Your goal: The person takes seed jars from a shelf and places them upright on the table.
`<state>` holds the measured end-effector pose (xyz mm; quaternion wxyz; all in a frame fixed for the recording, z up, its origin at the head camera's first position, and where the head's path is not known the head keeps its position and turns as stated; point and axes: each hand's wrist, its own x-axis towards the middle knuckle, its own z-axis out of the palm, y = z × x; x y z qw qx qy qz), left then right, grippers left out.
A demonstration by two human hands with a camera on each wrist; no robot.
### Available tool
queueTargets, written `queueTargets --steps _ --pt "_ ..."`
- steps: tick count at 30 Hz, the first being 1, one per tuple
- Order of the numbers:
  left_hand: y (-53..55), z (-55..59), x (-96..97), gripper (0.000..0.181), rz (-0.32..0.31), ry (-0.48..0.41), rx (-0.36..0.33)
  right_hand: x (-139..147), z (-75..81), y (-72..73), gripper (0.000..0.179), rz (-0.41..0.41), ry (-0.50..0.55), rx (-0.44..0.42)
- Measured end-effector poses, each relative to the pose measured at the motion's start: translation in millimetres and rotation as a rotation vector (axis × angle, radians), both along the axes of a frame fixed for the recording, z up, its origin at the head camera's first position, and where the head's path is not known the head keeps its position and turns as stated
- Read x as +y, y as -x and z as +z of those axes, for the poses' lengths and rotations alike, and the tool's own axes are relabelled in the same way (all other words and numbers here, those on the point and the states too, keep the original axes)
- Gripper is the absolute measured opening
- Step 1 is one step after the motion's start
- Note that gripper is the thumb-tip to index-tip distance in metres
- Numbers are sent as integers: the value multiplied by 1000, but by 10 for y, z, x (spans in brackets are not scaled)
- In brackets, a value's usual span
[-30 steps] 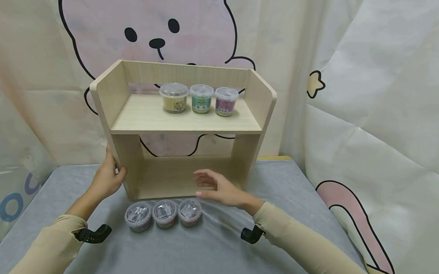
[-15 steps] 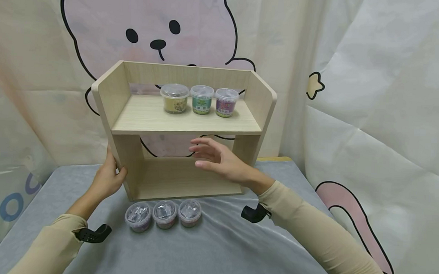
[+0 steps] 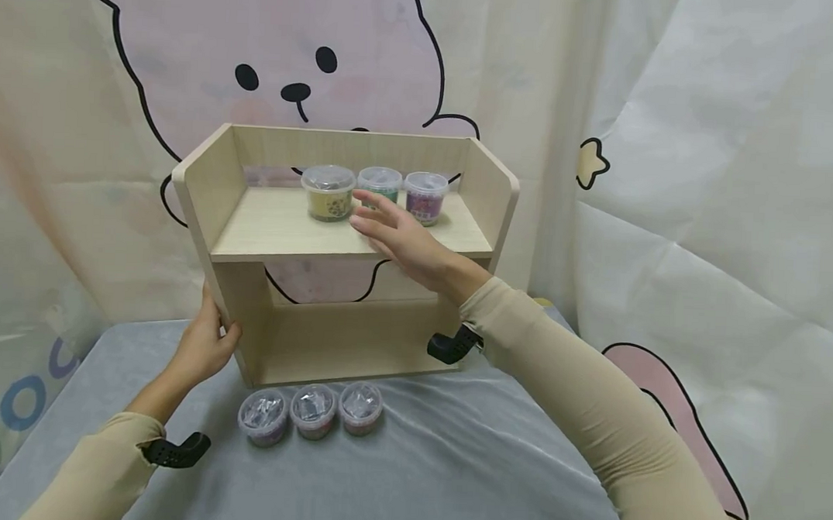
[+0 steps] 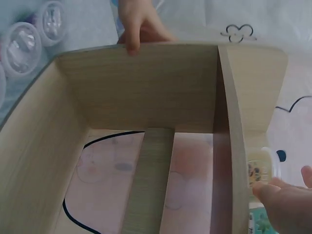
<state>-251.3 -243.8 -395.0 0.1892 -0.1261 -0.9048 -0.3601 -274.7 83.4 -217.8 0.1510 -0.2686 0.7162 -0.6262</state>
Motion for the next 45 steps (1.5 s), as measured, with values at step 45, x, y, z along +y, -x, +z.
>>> queueTargets --steps 45 --pt "13 -25 6 88 -17 -29 30 -667 68 665 87 -290 -107 -37"
